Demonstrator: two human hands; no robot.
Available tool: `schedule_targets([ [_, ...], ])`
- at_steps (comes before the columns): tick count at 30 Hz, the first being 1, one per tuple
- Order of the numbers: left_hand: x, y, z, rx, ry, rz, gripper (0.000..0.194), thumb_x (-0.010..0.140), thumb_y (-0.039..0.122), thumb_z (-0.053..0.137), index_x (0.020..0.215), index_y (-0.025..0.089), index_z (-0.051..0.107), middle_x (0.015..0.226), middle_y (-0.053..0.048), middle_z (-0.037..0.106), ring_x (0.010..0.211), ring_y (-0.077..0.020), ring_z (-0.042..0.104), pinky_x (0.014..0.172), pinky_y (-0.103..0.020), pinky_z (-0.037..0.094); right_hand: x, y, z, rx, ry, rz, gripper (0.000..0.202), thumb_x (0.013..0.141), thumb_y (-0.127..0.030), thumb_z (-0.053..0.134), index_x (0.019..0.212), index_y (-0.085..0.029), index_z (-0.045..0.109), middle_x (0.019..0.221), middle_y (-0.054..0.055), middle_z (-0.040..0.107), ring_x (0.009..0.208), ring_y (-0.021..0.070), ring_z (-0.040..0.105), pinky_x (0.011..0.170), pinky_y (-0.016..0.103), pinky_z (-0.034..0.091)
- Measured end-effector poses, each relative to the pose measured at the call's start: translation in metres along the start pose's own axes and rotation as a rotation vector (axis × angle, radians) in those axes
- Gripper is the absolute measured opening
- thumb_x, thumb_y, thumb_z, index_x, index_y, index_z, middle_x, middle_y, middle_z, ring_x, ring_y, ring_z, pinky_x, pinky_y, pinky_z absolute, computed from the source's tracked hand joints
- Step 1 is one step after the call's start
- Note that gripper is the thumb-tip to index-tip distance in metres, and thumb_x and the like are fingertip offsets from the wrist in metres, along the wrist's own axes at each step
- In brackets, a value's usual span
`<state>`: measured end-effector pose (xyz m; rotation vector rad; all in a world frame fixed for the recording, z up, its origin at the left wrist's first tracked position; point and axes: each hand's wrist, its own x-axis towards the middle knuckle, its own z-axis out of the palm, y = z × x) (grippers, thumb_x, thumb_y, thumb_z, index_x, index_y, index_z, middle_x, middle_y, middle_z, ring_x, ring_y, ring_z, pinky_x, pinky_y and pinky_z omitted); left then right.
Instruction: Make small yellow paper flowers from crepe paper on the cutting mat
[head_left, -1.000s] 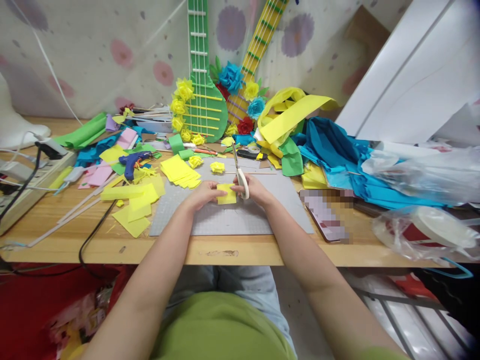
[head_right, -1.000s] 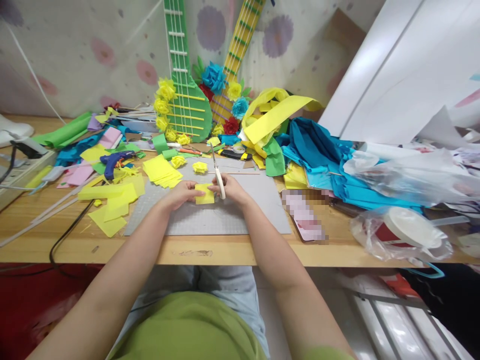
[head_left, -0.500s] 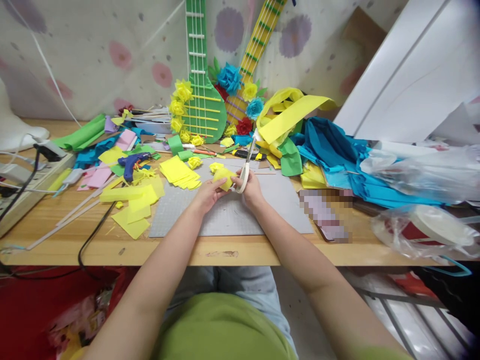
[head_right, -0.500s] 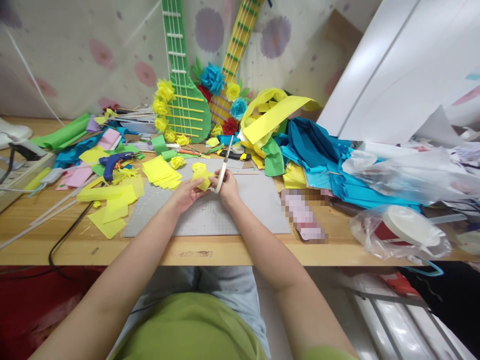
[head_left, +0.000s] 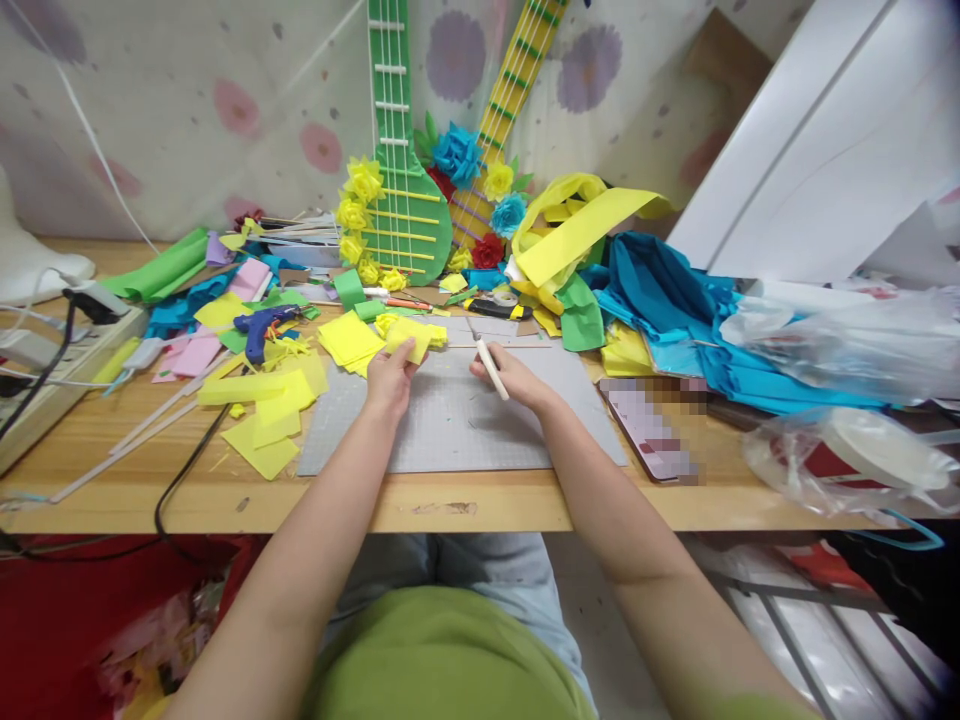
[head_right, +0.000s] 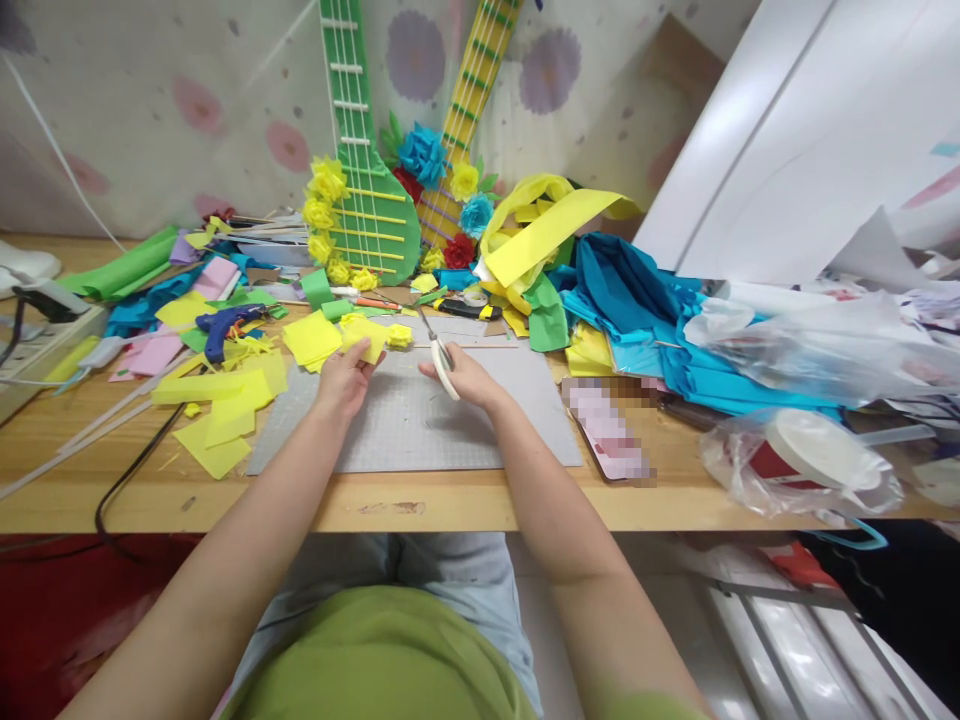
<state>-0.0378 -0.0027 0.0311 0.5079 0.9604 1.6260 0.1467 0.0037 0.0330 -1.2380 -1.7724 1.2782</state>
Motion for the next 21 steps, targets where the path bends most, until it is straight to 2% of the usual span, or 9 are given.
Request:
schedule_targets([
  [4, 0.005, 0.006, -0.004, -0.128, 0.027, -0.016, 0.009, 0.073, 0.010, 0.057, 0.078, 0.016, 0.061, 0.083, 0.000, 0.068, 0.082, -0.0092, 0.062, 0.080, -0.024, 0.051, -0.008, -0.011, -0.005, -0.299, -0.185, -0.018, 0.037, 0.066, -0.051, 0.059, 0.078, -0.017, 0.049, 0.070, -0.001, 0.051, 0.062, 0.0106, 0.044, 0.056, 0.023, 0.033],
  [8, 0.003, 0.002, -0.002, -0.133, 0.007, -0.042, 0.008, 0.072, 0.012, 0.059, 0.079, 0.016, 0.061, 0.083, -0.001, 0.067, 0.083, -0.0101, 0.062, 0.079, -0.024, 0.051, -0.009, -0.021, 0.002, -0.277, -0.279, -0.046, 0.037, 0.069, -0.053, 0.056, 0.076, -0.017, 0.047, 0.066, -0.002, 0.050, 0.059, 0.0099, 0.044, 0.054, 0.023, 0.032],
  [14, -0.003, -0.005, 0.002, -0.084, -0.070, -0.051, 0.016, 0.067, 0.015, 0.065, 0.084, 0.016, 0.063, 0.083, -0.001, 0.067, 0.082, -0.0114, 0.062, 0.079, -0.025, 0.052, -0.009, -0.017, 0.008, -0.166, -0.282, -0.031, 0.034, 0.073, -0.051, 0.051, 0.073, -0.018, 0.043, 0.057, -0.004, 0.047, 0.051, 0.0086, 0.043, 0.047, 0.022, 0.032],
  [21, -0.005, -0.007, 0.005, -0.081, -0.070, -0.070, 0.013, 0.069, 0.012, 0.062, 0.081, 0.015, 0.062, 0.077, 0.000, 0.066, 0.078, -0.0102, 0.061, 0.077, -0.024, 0.052, -0.009, -0.014, 0.011, -0.116, -0.275, -0.036, 0.039, 0.073, -0.056, 0.049, 0.068, -0.019, 0.039, 0.054, -0.004, 0.045, 0.047, 0.0077, 0.043, 0.044, 0.021, 0.032],
])
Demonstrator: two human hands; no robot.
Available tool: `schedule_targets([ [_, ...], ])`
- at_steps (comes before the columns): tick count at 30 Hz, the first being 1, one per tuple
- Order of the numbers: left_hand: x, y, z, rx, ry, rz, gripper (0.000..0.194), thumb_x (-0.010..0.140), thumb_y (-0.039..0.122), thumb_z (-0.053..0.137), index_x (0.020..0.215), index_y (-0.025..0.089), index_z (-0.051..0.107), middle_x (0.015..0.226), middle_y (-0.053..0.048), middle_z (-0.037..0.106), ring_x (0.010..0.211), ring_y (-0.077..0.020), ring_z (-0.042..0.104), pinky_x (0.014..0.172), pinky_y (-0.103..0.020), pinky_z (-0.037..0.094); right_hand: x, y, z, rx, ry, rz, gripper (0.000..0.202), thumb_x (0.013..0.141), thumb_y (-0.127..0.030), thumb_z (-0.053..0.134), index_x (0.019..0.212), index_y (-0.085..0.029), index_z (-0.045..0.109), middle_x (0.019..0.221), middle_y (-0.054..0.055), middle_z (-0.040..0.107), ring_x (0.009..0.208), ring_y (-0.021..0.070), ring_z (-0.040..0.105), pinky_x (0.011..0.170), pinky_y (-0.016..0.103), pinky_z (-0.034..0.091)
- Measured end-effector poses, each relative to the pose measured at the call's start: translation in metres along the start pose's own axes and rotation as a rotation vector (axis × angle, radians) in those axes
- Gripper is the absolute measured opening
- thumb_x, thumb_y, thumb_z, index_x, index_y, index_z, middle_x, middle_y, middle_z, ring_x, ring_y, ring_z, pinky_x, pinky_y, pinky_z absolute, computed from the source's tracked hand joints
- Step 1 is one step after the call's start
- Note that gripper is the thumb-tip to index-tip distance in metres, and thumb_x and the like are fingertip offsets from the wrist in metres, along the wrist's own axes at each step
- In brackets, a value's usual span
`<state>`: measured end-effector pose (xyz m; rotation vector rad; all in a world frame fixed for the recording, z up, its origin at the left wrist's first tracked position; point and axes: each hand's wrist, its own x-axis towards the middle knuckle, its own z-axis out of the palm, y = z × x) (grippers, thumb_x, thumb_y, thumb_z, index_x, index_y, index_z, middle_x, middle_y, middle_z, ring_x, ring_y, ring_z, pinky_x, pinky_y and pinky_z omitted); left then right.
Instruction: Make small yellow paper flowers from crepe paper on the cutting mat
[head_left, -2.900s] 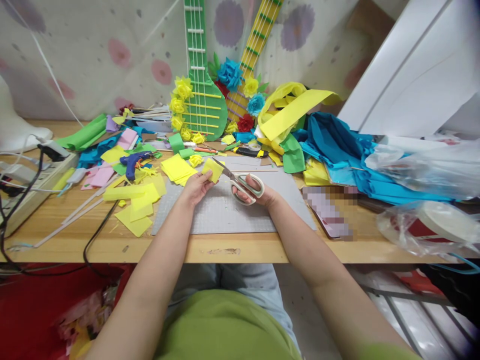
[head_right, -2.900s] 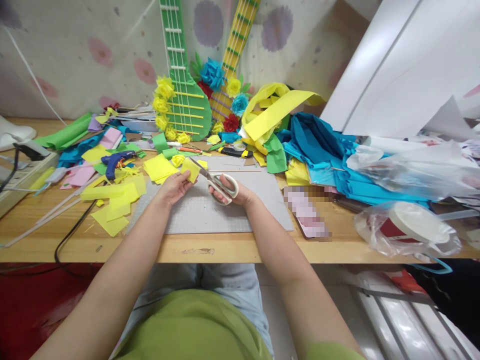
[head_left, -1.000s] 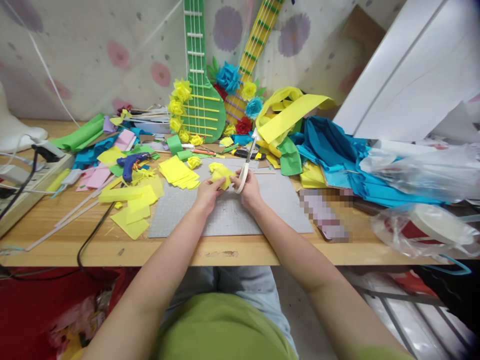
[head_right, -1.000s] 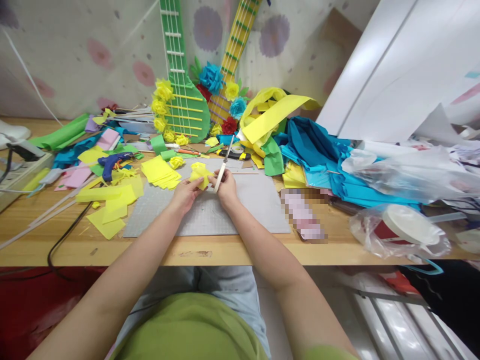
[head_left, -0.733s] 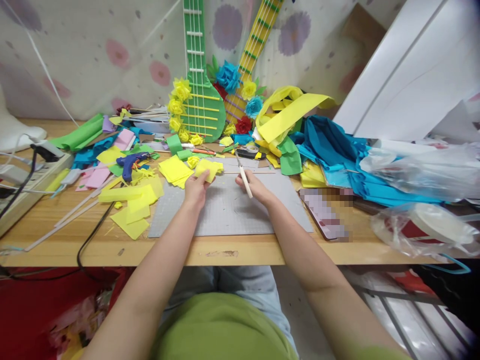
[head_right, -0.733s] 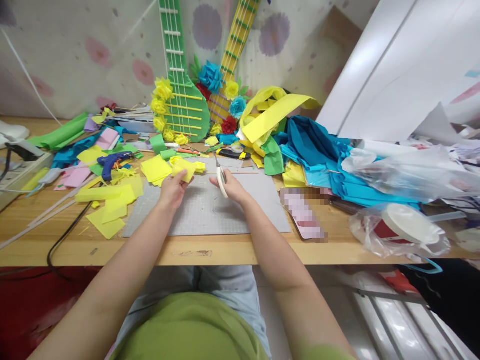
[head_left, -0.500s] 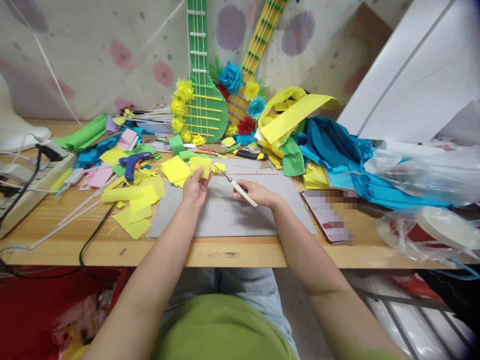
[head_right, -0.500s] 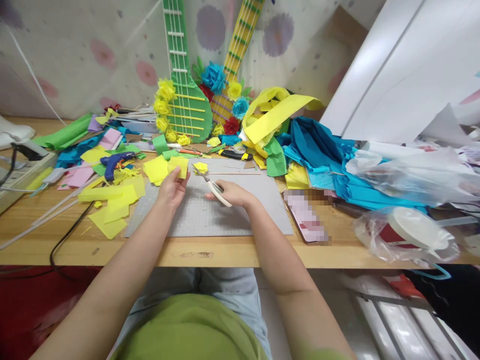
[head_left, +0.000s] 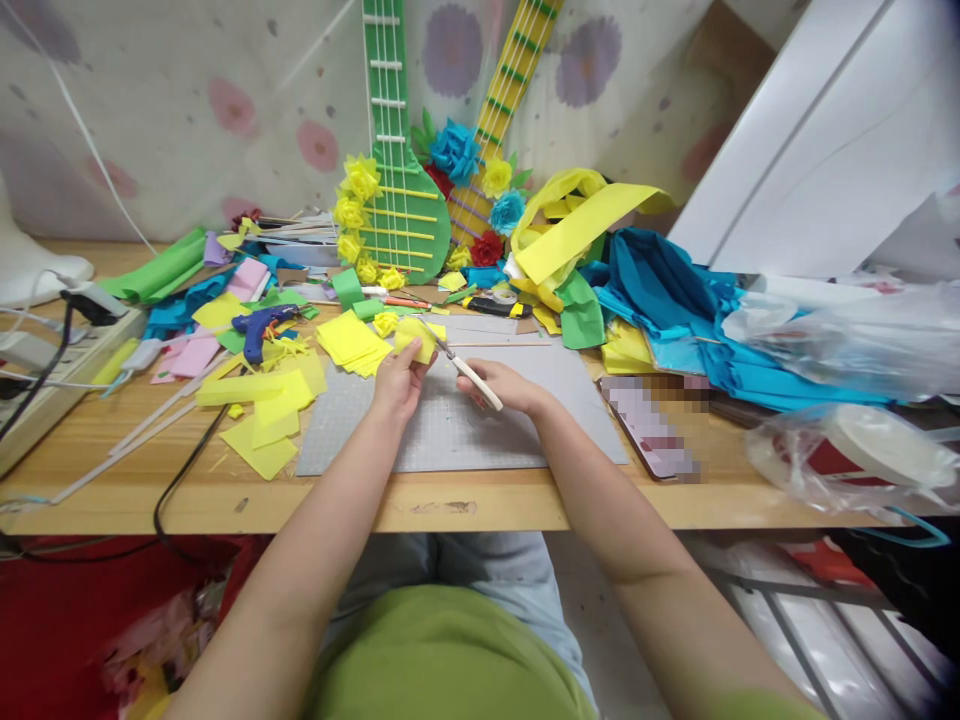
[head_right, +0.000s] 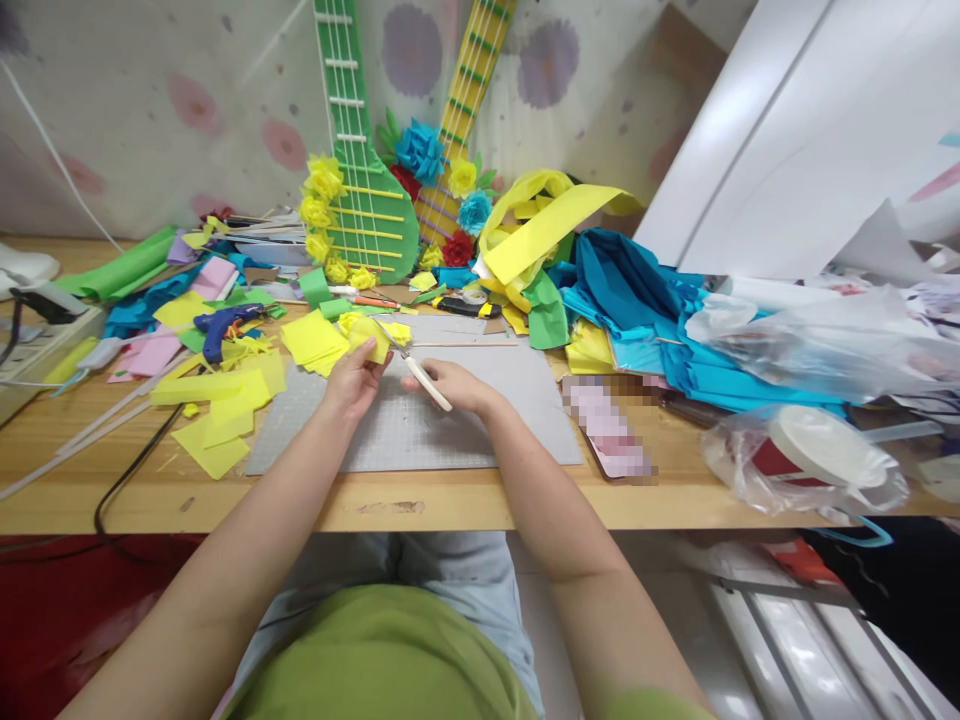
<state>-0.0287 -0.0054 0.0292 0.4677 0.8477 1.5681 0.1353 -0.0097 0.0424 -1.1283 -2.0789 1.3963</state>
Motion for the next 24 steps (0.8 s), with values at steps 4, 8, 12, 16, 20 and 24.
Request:
schedule_targets([
  [4, 0.001, 0.000, -0.001, -0.016, -0.004, -0.008, 0.013, 0.067, 0.012, 0.064, 0.080, 0.014, 0.062, 0.076, 0.000, 0.066, 0.077, -0.0106, 0.062, 0.078, -0.025, 0.052, 0.000, 0.000, 0.000, -0.004, 0.009, -0.003, 0.040, 0.072, -0.057, 0.049, 0.069, -0.019, 0.040, 0.053, -0.005, 0.045, 0.047, 0.0078, 0.043, 0.044, 0.021, 0.032],
  [8, 0.001, 0.001, -0.001, -0.026, 0.002, -0.015, 0.014, 0.065, 0.011, 0.064, 0.079, 0.013, 0.062, 0.075, 0.000, 0.065, 0.074, -0.0103, 0.061, 0.077, -0.026, 0.052, -0.001, -0.001, -0.002, -0.016, 0.002, 0.004, 0.039, 0.071, -0.056, 0.050, 0.067, -0.018, 0.041, 0.051, -0.005, 0.046, 0.047, 0.0079, 0.043, 0.045, 0.022, 0.033],
  [12, 0.001, 0.002, 0.000, -0.024, 0.012, -0.024, 0.009, 0.065, 0.011, 0.064, 0.074, 0.012, 0.061, 0.073, -0.001, 0.064, 0.070, -0.0096, 0.060, 0.074, -0.026, 0.053, -0.002, 0.001, -0.005, -0.033, -0.013, 0.029, 0.039, 0.072, -0.056, 0.050, 0.068, -0.018, 0.042, 0.051, -0.005, 0.048, 0.046, 0.0083, 0.044, 0.045, 0.022, 0.034],
  [16, 0.001, 0.003, -0.001, 0.010, 0.014, -0.031, 0.010, 0.064, 0.011, 0.065, 0.074, 0.012, 0.062, 0.075, -0.001, 0.065, 0.069, -0.0094, 0.059, 0.072, -0.026, 0.053, -0.004, 0.002, -0.009, -0.062, -0.023, 0.045, 0.038, 0.070, -0.055, 0.052, 0.070, -0.018, 0.044, 0.052, -0.005, 0.048, 0.046, 0.0082, 0.045, 0.045, 0.021, 0.033],
  [20, 0.001, 0.005, -0.003, 0.090, -0.007, -0.035, 0.011, 0.063, 0.012, 0.065, 0.074, 0.012, 0.063, 0.076, -0.002, 0.065, 0.068, -0.0089, 0.058, 0.072, -0.027, 0.052, -0.005, 0.002, -0.012, -0.053, -0.040, 0.070, 0.039, 0.067, -0.055, 0.055, 0.070, -0.018, 0.045, 0.051, -0.005, 0.048, 0.045, 0.0078, 0.044, 0.044, 0.021, 0.032],
  [24, 0.002, 0.006, -0.006, 0.153, -0.028, -0.022, 0.016, 0.061, 0.014, 0.067, 0.076, 0.012, 0.063, 0.077, -0.002, 0.065, 0.070, -0.0097, 0.059, 0.072, -0.027, 0.052, -0.008, 0.000, -0.015, -0.004, -0.065, 0.077, 0.039, 0.064, -0.054, 0.058, 0.068, -0.018, 0.044, 0.050, -0.006, 0.047, 0.044, 0.0076, 0.044, 0.042, 0.021, 0.032],
])
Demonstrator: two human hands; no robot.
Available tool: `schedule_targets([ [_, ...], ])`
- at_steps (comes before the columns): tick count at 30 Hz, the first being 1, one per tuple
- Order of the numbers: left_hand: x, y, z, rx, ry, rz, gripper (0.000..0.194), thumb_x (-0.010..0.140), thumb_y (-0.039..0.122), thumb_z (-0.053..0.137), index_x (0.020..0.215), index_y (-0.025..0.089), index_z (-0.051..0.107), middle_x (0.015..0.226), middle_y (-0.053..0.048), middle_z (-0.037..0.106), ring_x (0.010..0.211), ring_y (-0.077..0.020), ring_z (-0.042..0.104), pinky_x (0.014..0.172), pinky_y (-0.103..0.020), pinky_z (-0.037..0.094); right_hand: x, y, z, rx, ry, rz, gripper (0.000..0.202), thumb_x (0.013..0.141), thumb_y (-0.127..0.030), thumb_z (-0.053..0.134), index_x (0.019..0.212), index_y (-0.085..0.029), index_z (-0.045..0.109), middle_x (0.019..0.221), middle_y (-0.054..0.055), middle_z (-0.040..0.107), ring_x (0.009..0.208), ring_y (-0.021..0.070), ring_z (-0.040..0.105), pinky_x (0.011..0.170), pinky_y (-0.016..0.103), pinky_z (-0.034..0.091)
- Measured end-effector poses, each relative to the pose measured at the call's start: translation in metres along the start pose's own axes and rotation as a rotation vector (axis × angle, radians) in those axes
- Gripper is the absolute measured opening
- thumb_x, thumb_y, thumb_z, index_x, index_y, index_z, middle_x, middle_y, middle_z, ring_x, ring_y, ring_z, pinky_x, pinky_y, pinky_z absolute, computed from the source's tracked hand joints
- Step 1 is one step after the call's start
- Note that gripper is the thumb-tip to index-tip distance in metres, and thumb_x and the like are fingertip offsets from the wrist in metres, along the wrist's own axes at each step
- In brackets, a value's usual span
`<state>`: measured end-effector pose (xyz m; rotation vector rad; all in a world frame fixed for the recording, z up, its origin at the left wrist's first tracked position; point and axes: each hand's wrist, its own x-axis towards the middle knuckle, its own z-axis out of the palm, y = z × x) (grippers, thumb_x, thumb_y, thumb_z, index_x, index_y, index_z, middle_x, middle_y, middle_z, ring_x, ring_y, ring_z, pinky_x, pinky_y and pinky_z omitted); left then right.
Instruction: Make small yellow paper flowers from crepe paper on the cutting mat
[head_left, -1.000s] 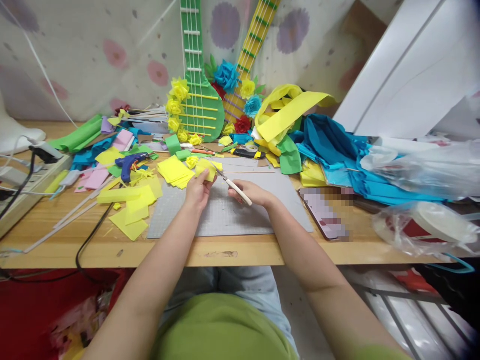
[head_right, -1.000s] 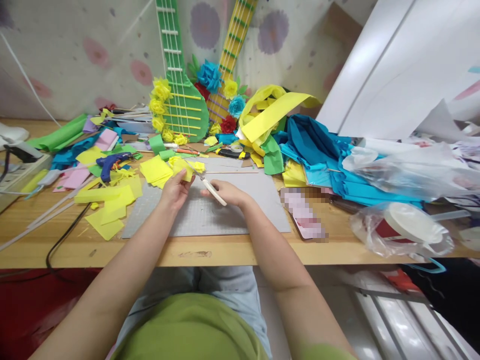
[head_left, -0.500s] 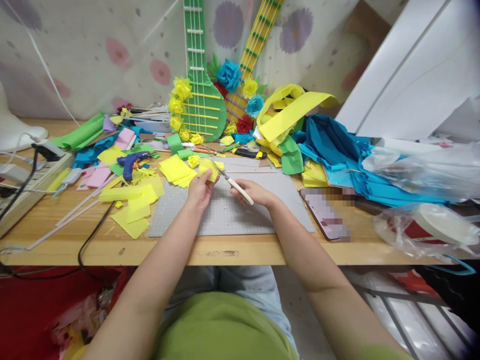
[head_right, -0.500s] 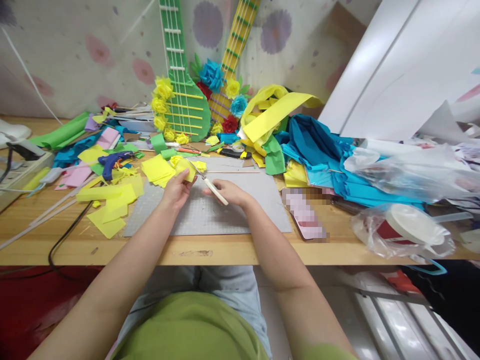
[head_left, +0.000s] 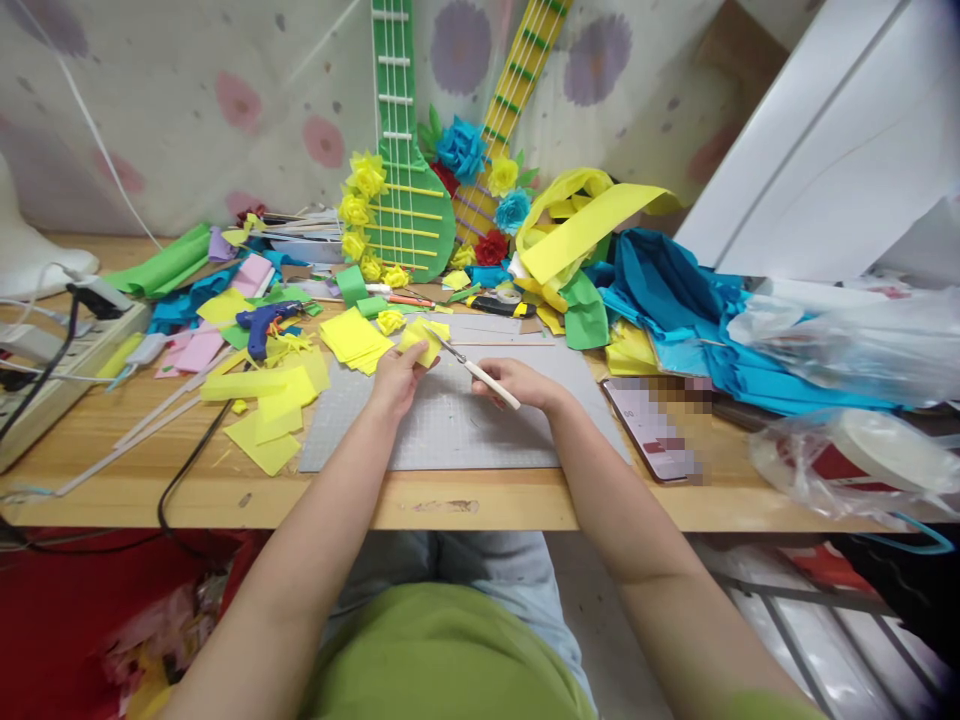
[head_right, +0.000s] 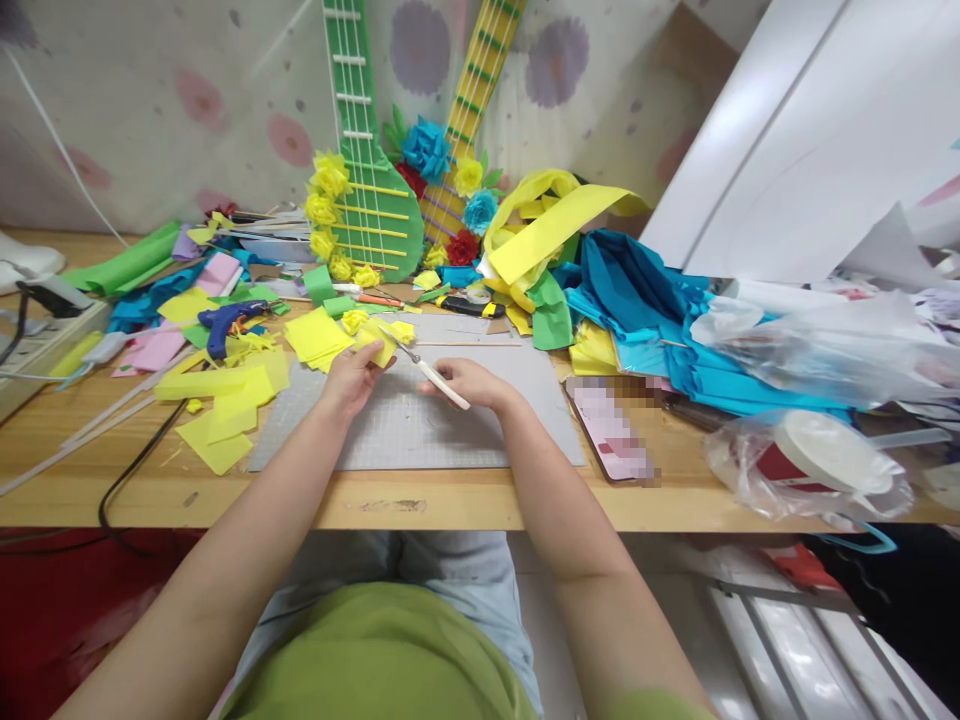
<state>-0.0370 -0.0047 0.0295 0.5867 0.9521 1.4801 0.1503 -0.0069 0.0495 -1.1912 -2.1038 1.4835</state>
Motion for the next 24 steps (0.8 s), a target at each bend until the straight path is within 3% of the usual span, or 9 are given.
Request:
schedule_targets([
  [17, 0.003, 0.005, -0.010, 0.160, -0.134, -0.059, 0.024, 0.059, 0.017, 0.070, 0.081, 0.010, 0.063, 0.081, -0.005, 0.065, 0.071, -0.0120, 0.060, 0.072, -0.030, 0.051, -0.006, 0.005, -0.012, -0.023, -0.052, 0.036, 0.036, 0.064, -0.050, 0.061, 0.071, -0.017, 0.046, 0.046, -0.008, 0.043, 0.041, 0.0060, 0.039, 0.041, 0.020, 0.027],
  [24, 0.003, 0.003, -0.012, 0.207, -0.198, -0.047, 0.027, 0.054, 0.023, 0.073, 0.076, 0.010, 0.064, 0.077, -0.005, 0.065, 0.069, -0.0132, 0.060, 0.067, -0.028, 0.051, -0.008, 0.003, -0.014, -0.089, -0.068, -0.044, 0.040, 0.065, -0.055, 0.057, 0.072, -0.017, 0.045, 0.050, -0.007, 0.043, 0.046, 0.0073, 0.039, 0.045, 0.021, 0.029],
])
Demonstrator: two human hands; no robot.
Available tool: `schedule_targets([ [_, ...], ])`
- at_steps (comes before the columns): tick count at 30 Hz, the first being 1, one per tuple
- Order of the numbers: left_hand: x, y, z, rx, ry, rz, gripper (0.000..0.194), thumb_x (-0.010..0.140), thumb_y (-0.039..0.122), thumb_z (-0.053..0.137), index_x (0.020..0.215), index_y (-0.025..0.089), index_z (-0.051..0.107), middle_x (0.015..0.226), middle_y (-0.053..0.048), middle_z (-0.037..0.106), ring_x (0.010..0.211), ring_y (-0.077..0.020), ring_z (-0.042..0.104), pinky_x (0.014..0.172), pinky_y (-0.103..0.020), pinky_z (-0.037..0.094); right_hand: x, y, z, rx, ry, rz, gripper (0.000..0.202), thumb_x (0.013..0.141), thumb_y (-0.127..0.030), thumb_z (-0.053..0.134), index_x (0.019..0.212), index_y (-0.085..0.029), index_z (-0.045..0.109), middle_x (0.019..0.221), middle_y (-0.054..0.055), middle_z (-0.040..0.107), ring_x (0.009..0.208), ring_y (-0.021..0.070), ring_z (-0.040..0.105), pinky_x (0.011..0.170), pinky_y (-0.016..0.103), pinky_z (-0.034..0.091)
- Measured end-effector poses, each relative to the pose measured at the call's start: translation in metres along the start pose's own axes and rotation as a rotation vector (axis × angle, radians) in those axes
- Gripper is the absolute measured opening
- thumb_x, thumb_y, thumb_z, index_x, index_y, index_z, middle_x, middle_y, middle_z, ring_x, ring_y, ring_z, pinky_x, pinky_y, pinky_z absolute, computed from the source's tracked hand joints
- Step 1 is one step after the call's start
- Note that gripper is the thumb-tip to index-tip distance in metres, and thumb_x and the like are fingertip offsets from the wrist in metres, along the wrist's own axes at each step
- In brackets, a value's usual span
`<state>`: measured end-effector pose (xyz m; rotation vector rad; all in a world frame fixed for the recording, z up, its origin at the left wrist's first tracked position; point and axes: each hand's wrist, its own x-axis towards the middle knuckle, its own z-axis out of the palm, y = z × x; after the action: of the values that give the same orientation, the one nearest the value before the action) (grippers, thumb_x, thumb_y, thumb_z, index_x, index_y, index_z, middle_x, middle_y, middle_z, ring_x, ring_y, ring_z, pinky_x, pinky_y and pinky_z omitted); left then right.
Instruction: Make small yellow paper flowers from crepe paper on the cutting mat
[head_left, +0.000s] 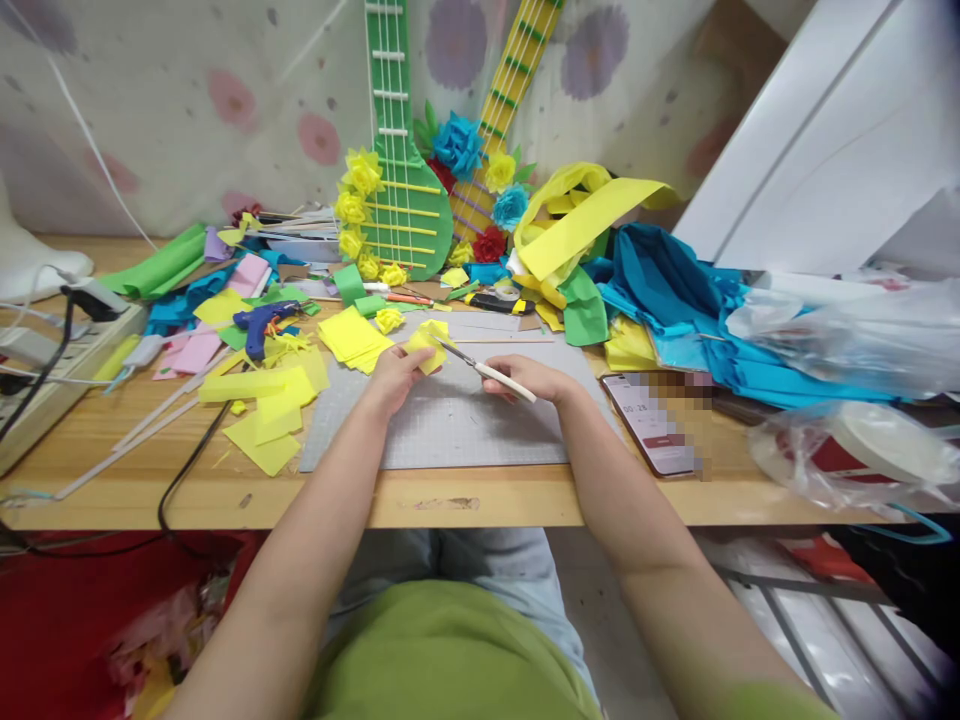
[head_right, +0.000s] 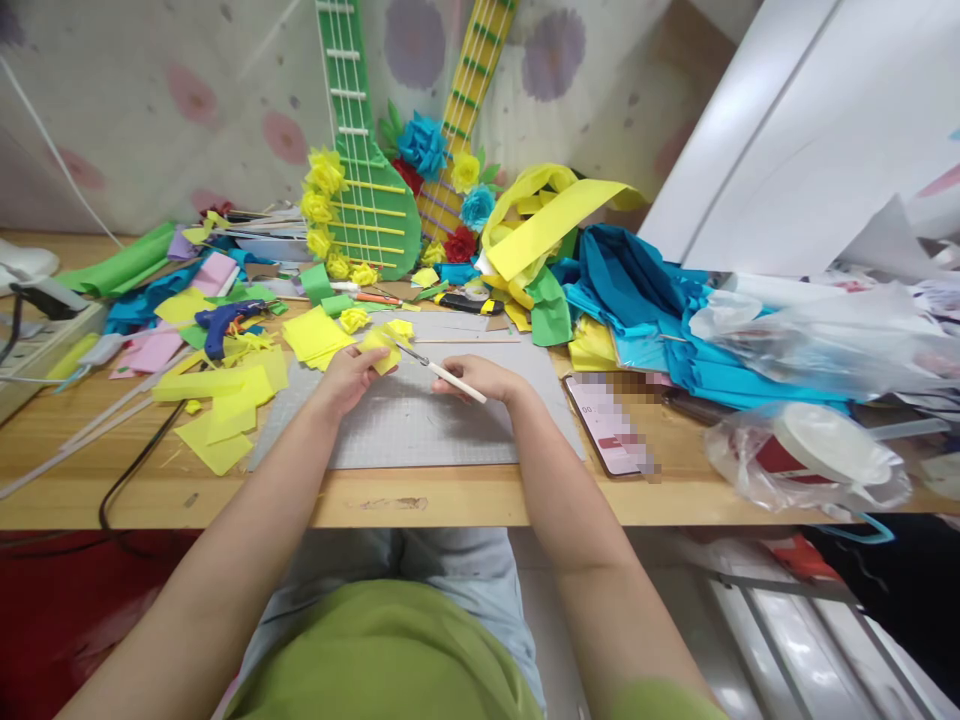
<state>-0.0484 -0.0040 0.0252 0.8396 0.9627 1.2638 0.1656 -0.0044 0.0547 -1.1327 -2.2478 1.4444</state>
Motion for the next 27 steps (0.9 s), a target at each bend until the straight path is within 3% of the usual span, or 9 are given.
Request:
schedule_targets([
  [19, -0.003, -0.001, 0.002, 0.070, -0.065, -0.029, 0.028, 0.052, 0.024, 0.075, 0.075, 0.011, 0.065, 0.076, -0.005, 0.066, 0.070, -0.0149, 0.060, 0.069, -0.031, 0.050, -0.001, 0.007, -0.004, 0.020, 0.018, 0.059, 0.037, 0.064, -0.052, 0.060, 0.070, -0.017, 0.047, 0.048, -0.008, 0.043, 0.042, 0.0059, 0.039, 0.042, 0.020, 0.029],
  [27, -0.003, -0.002, 0.001, 0.091, -0.089, -0.057, 0.028, 0.052, 0.023, 0.075, 0.074, 0.010, 0.065, 0.076, -0.005, 0.067, 0.068, -0.0144, 0.061, 0.072, -0.031, 0.050, -0.005, 0.009, -0.011, 0.003, -0.031, 0.092, 0.039, 0.063, -0.052, 0.062, 0.060, -0.018, 0.043, 0.043, -0.007, 0.042, 0.039, 0.0058, 0.038, 0.041, 0.020, 0.028],
])
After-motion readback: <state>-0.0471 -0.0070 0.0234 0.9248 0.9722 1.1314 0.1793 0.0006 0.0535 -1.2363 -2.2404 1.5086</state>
